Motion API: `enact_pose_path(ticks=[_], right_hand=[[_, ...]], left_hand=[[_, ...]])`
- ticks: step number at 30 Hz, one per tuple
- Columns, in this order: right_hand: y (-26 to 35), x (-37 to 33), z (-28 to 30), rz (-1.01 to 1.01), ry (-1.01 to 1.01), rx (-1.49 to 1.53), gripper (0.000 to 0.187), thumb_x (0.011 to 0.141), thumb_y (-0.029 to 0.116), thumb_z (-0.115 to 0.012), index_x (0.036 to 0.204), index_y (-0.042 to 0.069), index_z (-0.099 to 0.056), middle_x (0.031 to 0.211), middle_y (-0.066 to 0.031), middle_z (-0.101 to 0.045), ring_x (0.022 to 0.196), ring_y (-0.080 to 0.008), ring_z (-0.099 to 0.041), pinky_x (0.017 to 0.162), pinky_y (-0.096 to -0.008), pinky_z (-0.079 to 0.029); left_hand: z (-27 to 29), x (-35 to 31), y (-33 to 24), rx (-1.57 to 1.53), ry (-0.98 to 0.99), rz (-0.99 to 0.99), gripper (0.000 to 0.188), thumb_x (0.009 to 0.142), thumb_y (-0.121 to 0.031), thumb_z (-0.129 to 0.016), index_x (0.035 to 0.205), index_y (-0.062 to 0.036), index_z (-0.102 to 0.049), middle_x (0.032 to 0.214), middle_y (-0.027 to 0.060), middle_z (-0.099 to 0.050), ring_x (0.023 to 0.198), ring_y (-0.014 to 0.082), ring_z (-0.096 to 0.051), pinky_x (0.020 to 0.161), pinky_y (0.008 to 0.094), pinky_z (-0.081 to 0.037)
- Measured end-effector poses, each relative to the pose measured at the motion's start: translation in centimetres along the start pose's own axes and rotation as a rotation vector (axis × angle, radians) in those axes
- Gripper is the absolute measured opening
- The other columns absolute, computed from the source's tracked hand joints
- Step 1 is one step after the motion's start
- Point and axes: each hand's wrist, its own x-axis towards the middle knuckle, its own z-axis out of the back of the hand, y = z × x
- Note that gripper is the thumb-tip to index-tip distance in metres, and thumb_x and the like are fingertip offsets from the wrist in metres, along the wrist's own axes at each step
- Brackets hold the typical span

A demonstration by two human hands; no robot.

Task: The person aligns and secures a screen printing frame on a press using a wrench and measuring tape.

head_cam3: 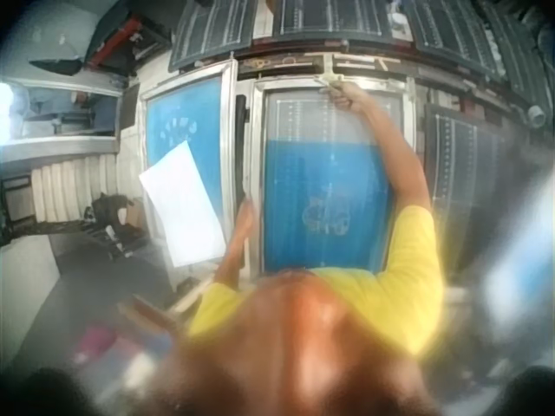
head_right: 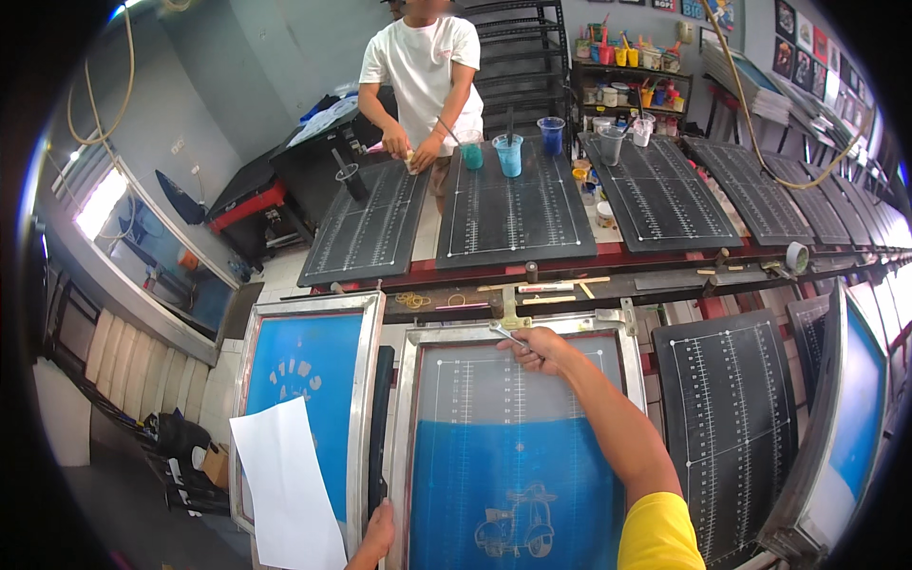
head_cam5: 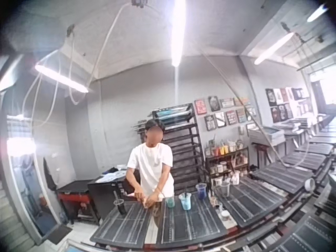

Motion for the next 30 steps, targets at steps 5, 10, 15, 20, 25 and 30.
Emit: enact_pose_path(ticks=[5, 10, 15, 20, 25, 30], right_hand=[[0.1, -0.3, -0.5, 0.001, 0.025, -0.004, 0.037, 0.100, 0.021, -0.032, 0.111, -0.006, -0.054, 0.058, 0.0062, -0.031, 0.046, -0.0027, -0.024, 0.036, -0.0191, -0.020], [0.3, -0.6, -0.7, -0.034, -0.003, -0.002, 0.035, 0.099, 0.021, -0.032, 0.109, -0.005, -0.054, 0.057, 0.0055, -0.030, 0.045, -0.0031, -0.023, 0.035, -0.0186, -0.020], [0.6, -0.6, -0.6, -0.075, 0.019, -0.010, 0.031, 0.100, 0.022, -0.031, 0.096, 0.000, -0.052, 0.056, 0.0056, -0.031, 0.043, -0.0028, -0.022, 0.032, -0.0187, -0.017], [0.1, 0.2, 0.1, -0.054, 0.048, 0.020, 0.028, 0.100, 0.024, -0.031, 0.084, 0.006, -0.047, 0.054, 0.0064, -0.031, 0.041, -0.0022, -0.023, 0.032, -0.0186, -0.017], [-0.4, 0.8, 0.5, 0.008, 0.026, -0.013, 0.024, 0.098, 0.023, -0.037, 0.080, 0.010, -0.046, 0.052, 0.0078, -0.029, 0.040, -0.0028, -0.022, 0.033, -0.0203, -0.017], [-0.5, 0.7, 0.1, 0.029, -0.026, -0.052, 0.024, 0.097, 0.023, -0.039, 0.078, 0.011, -0.045, 0.052, 0.0075, -0.028, 0.040, -0.0036, -0.021, 0.035, -0.0222, -0.015]], left_hand=[[0.3, 0.6, 2.2, 0.030, 0.014, 0.012, 0.061, 0.101, -0.042, -0.029, 0.121, 0.0117, -0.050, 0.119, 0.0234, -0.054, 0.113, 0.0279, -0.049, 0.099, 0.0342, -0.035], [0.0, -0.1, 0.1, 0.053, 0.011, 0.021, 0.061, 0.101, -0.041, -0.027, 0.124, 0.0118, -0.048, 0.124, 0.0258, -0.052, 0.119, 0.0309, -0.047, 0.102, 0.0351, -0.033], [-0.1, 1.3, 3.7, 0.003, -0.004, -0.102, 0.053, 0.101, -0.037, -0.030, 0.114, 0.0094, -0.051, 0.108, 0.0176, -0.055, 0.104, 0.0230, -0.049, 0.094, 0.0329, -0.037], [-0.2, -0.3, -0.6, -0.047, 0.011, -0.060, 0.039, 0.102, -0.030, -0.033, 0.087, 0.0016, -0.051, 0.081, 0.0030, -0.044, 0.080, 0.0124, -0.040, 0.075, 0.0294, -0.038], [0.1, 0.4, 0.7, -0.031, 0.045, 0.023, 0.039, 0.102, -0.032, -0.033, 0.089, 0.0019, -0.049, 0.084, 0.0039, -0.045, 0.081, 0.0124, -0.041, 0.074, 0.0292, -0.037], [0.3, 0.8, 1.5, -0.059, 0.100, -0.043, 0.039, 0.102, -0.030, -0.033, 0.080, -0.0009, -0.048, 0.076, 0.0014, -0.041, 0.074, 0.0111, -0.039, 0.069, 0.0293, -0.037]])
